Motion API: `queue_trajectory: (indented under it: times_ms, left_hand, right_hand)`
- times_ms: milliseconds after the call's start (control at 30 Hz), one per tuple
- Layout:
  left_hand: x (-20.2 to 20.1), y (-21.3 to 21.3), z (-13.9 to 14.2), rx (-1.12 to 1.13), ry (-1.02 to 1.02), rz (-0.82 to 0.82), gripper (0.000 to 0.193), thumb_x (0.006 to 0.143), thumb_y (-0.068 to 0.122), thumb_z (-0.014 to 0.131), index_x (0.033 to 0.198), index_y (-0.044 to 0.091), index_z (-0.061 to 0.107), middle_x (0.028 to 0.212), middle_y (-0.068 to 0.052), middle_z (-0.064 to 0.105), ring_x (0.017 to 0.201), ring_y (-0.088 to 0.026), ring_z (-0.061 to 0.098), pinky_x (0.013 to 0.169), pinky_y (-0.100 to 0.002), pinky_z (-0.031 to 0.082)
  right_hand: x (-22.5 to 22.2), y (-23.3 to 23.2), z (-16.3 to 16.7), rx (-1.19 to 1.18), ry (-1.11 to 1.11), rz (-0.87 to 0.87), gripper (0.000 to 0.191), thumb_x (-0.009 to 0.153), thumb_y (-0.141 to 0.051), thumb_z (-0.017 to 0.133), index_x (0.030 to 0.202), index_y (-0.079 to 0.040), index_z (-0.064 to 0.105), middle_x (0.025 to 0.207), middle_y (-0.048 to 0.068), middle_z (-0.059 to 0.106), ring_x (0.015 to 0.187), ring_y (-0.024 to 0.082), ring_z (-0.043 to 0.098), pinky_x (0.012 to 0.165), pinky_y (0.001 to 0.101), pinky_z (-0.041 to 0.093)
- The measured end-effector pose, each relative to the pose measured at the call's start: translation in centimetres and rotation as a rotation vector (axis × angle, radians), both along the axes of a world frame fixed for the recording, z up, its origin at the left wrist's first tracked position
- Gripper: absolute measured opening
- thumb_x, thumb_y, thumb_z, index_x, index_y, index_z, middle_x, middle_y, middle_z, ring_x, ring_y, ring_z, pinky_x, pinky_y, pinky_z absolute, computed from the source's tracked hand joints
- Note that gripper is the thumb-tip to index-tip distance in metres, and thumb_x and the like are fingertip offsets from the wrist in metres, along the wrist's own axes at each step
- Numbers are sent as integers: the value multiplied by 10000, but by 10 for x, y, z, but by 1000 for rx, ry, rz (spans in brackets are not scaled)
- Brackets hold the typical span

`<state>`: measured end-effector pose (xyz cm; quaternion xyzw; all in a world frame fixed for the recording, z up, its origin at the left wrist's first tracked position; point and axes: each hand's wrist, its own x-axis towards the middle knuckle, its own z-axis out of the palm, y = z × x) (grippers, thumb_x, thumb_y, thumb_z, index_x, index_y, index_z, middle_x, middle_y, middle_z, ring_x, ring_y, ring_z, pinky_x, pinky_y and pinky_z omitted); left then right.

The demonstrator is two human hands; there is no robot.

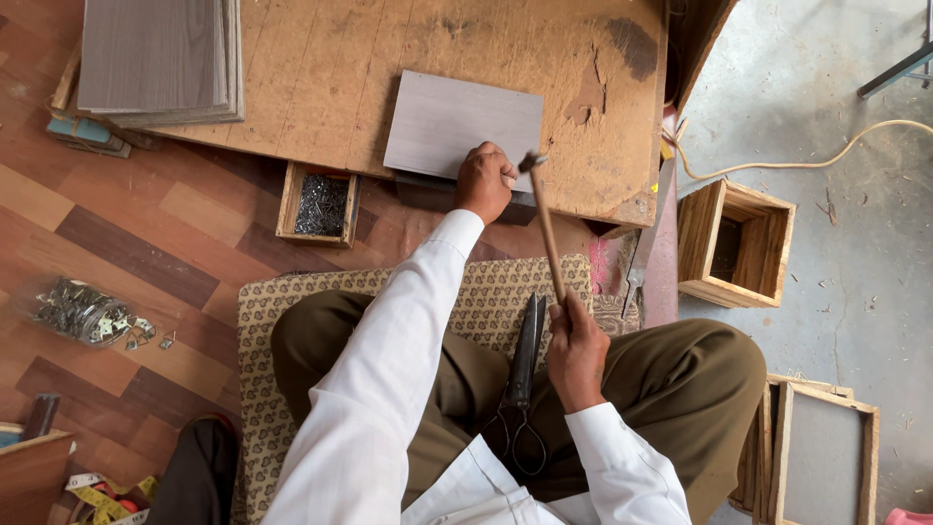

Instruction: The person sits on a mat and assembles wooden frames by attaching rectangular panels to wooden frames using a hammer and nails. They repeatedly pick up panels, align them with frames, and hammer nails to secure them.

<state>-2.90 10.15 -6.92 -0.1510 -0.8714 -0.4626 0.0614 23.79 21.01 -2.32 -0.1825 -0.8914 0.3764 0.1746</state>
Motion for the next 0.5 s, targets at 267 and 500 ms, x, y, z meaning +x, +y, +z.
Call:
queue_trajectory:
  times_ms: [267, 500]
  left_hand:
    - [-1, -1, -6, 47, 64, -4, 122, 791, -68, 725, 730, 36, 709, 986, -85, 692, 994, -288, 653, 891, -384, 536]
    - [-1, -8, -18, 111, 102, -60, 200, 754, -113, 673, 881, 40, 695, 1052, -96, 690, 984, -290, 678, 896, -388, 549]
  right_hand:
    - [-1, 5, -8, -147, -6, 10, 325, 1000, -144, 637, 1292, -12, 696, 811, 108, 737, 683, 125, 653, 607, 306, 529]
    - [3, 5, -2, -291, 33, -86, 397, 974, -189, 689, 1323, -2, 666, 837, 119, 747, 695, 121, 621, 609, 314, 516]
